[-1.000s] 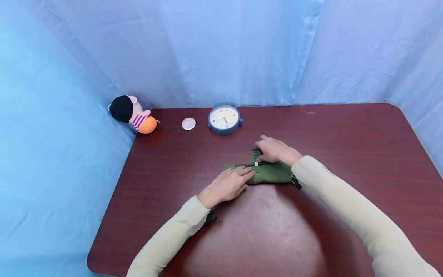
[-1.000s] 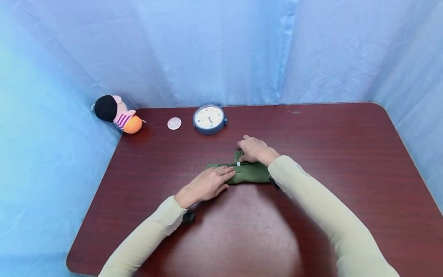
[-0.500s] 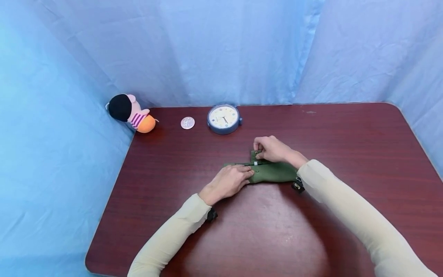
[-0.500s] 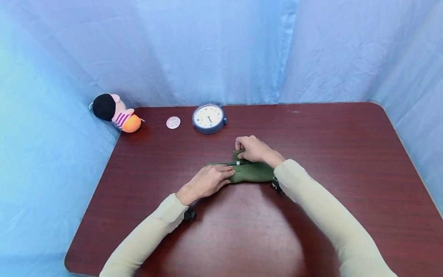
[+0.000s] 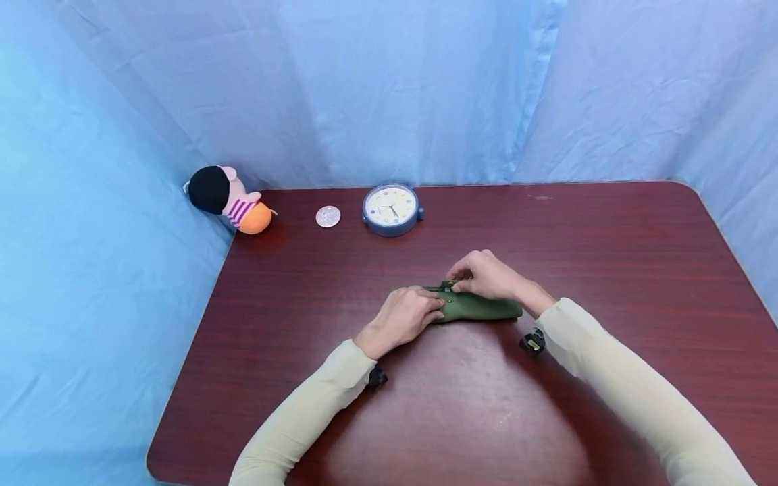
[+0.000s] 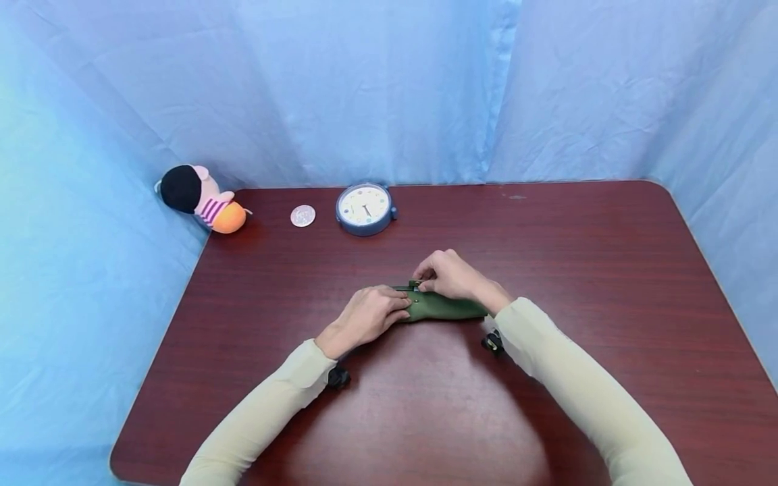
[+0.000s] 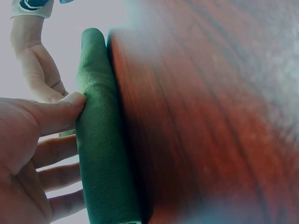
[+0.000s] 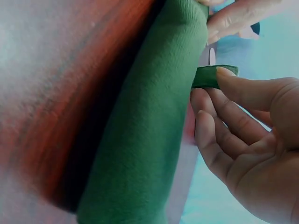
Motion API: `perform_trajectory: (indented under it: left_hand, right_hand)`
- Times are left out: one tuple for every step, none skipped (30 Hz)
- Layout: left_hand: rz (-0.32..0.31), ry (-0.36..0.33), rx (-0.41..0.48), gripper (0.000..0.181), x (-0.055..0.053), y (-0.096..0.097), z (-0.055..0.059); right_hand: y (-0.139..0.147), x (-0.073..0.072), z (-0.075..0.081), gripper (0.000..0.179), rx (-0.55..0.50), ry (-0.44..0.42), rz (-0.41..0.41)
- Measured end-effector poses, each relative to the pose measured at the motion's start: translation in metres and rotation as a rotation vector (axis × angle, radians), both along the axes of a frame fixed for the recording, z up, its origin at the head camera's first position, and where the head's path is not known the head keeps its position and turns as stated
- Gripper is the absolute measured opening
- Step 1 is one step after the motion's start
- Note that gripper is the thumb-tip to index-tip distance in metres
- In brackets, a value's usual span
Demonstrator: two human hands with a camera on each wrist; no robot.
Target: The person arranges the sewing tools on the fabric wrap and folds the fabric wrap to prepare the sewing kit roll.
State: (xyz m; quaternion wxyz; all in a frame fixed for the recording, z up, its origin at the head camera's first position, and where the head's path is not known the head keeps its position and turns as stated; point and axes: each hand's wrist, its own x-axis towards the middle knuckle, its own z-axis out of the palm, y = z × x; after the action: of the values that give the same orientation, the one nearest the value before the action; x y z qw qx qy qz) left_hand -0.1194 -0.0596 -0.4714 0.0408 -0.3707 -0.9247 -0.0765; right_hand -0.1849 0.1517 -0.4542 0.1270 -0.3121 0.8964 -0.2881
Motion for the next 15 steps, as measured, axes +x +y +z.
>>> perform_trajectory:
  left_hand:
    - [0.002, 0.004, 0.002, 0.02, 0.0, 0.0, -0.001]
    - [0.003, 0.005, 0.007, 0.02, 0.0, 0.0, -0.001]
    - [0.004, 0.007, 0.012, 0.02, 0.0, 0.0, -0.002]
    - [0.006, 0.009, 0.017, 0.02, 0.0, 0.0, -0.002]
    - [0.007, 0.013, 0.021, 0.02, 0.0, 0.0, -0.003]
    - [0.008, 0.016, 0.024, 0.02, 0.0, 0.0, -0.003]
    - [0.011, 0.019, 0.027, 0.02, 0.0, 0.0, -0.004]
    - [0.013, 0.022, 0.031, 0.02, 0.0, 0.0, -0.004]
    - [0.015, 0.024, 0.035, 0.02, 0.001, 0.0, -0.004]
    - [0.017, 0.026, 0.04, 0.02, 0.001, 0.0, -0.005]
    - [0.019, 0.028, 0.045, 0.02, 0.001, 0.0, -0.005]
    - [0.021, 0.03, 0.051, 0.02, 0.001, 0.0, -0.006]
    - [0.022, 0.032, 0.055, 0.021, 0.001, 0.0, -0.006]
    - [0.023, 0.034, 0.061, 0.021, 0.001, 0.0, -0.007]
    - [0.023, 0.036, 0.066, 0.02, 0.001, 0.0, -0.007]
  right_hand:
    - [0.001, 0.002, 0.0, 0.014, 0.005, 0.002, 0.006]
    - [0.001, 0.003, 0.0, 0.014, 0.005, -0.001, 0.012]
    - [0.002, 0.005, 0.0, 0.015, 0.006, 0.002, 0.02]
    - [0.002, 0.006, 0.0, 0.015, 0.007, 0.006, 0.029]
    - [0.003, 0.008, 0.0, 0.016, 0.007, 0.016, 0.038]
    - [0.003, 0.01, 0.0, 0.016, 0.007, 0.026, 0.048]
    - [0.003, 0.011, -0.001, 0.016, 0.008, 0.039, 0.055]
    - [0.003, 0.012, -0.001, 0.016, 0.008, 0.052, 0.062]
    - [0.002, 0.014, -0.002, 0.016, 0.009, 0.069, 0.068]
    - [0.002, 0.015, -0.002, 0.015, 0.011, 0.084, 0.072]
    - [0.002, 0.016, -0.003, 0.014, 0.011, 0.1, 0.076]
    - [0.001, 0.017, -0.004, 0.013, 0.013, 0.11, 0.076]
    - [0.001, 0.017, -0.004, 0.013, 0.014, 0.122, 0.077]
    - [0.001, 0.018, -0.005, 0.012, 0.013, 0.129, 0.076]
    - [0.001, 0.018, -0.005, 0.011, 0.012, 0.136, 0.076]
